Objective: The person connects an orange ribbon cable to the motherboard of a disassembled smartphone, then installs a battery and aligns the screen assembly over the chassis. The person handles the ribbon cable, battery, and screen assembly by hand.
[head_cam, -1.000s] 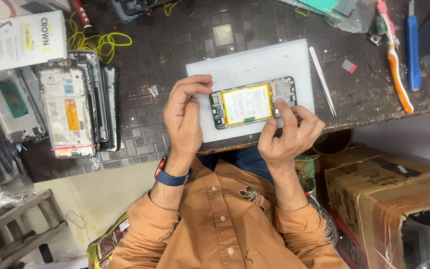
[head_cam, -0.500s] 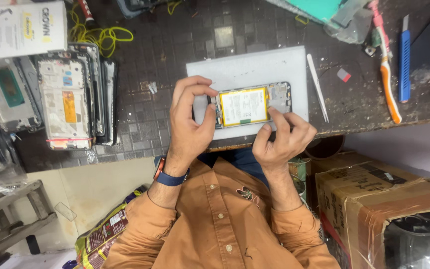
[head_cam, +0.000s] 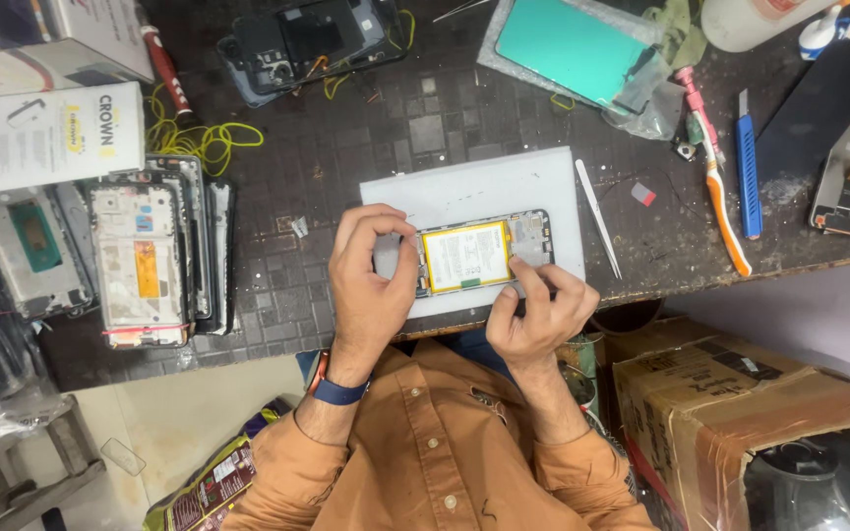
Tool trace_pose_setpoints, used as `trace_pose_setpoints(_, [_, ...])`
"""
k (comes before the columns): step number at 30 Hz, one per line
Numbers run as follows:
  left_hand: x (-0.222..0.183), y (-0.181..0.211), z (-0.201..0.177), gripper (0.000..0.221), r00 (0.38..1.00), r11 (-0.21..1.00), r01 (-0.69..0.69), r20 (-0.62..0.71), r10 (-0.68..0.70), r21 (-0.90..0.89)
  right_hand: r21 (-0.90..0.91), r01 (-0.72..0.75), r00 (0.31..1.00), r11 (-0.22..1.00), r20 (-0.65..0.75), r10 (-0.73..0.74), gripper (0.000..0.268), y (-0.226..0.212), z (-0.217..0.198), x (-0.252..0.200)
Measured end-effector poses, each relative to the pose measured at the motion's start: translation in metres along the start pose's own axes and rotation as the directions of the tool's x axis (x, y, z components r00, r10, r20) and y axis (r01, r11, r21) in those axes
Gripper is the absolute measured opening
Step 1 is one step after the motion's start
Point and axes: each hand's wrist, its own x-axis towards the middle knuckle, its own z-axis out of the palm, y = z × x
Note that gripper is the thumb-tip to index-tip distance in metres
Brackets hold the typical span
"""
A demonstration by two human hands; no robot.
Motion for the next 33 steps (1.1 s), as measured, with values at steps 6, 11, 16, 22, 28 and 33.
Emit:
trace_pose_setpoints(6, [0.006,0.003,0.003,0.012,0.998,0.998,0.06,0.029,-0.06,0.006,-0.012,0.01,1.0,1.0,-0.008,-0.01,0.03,0.002,0.002,-0.003])
trace_pose_setpoints(11, [0.009,0.007,0.002,0.013,0.995,0.998,0.061,0.081,-0.064,0.032,-0.019,0.028,1.0,0.999,-0.009,-0.028,0.03,0.007,0.005,-0.005])
trace_pose_setpoints(16, [0.008,0.004,0.002,0.013,0.998,0.998,0.007,0.067,-0.01,0.058,-0.024,0.03,1.0,0.999,0.007,-0.03,0.029,0.008,0.005,-0.007])
trace_pose_setpoints(22, [0.007,-0.006,-0.004,0.013,0.998,1.0,0.012,0.056,-0.011,-0.023,-0.023,0.033,0.999,0.999,-0.005,-0.033,0.029,0.008,0.006,-0.006])
trace_pose_setpoints(28, [0.004,-0.01,-0.002,0.013,0.997,0.996,0.01,0.074,-0.004,-0.087,-0.024,0.024,1.0,0.999,-0.009,-0.025,0.028,0.005,0.003,-0.003])
trace_pose_setpoints(33, [0.005,-0.008,-0.004,0.013,0.997,1.0,-0.004,0.077,0.006,-0.026,-0.022,0.03,0.999,0.999,-0.009,-0.03,0.03,0.002,0.001,0.001])
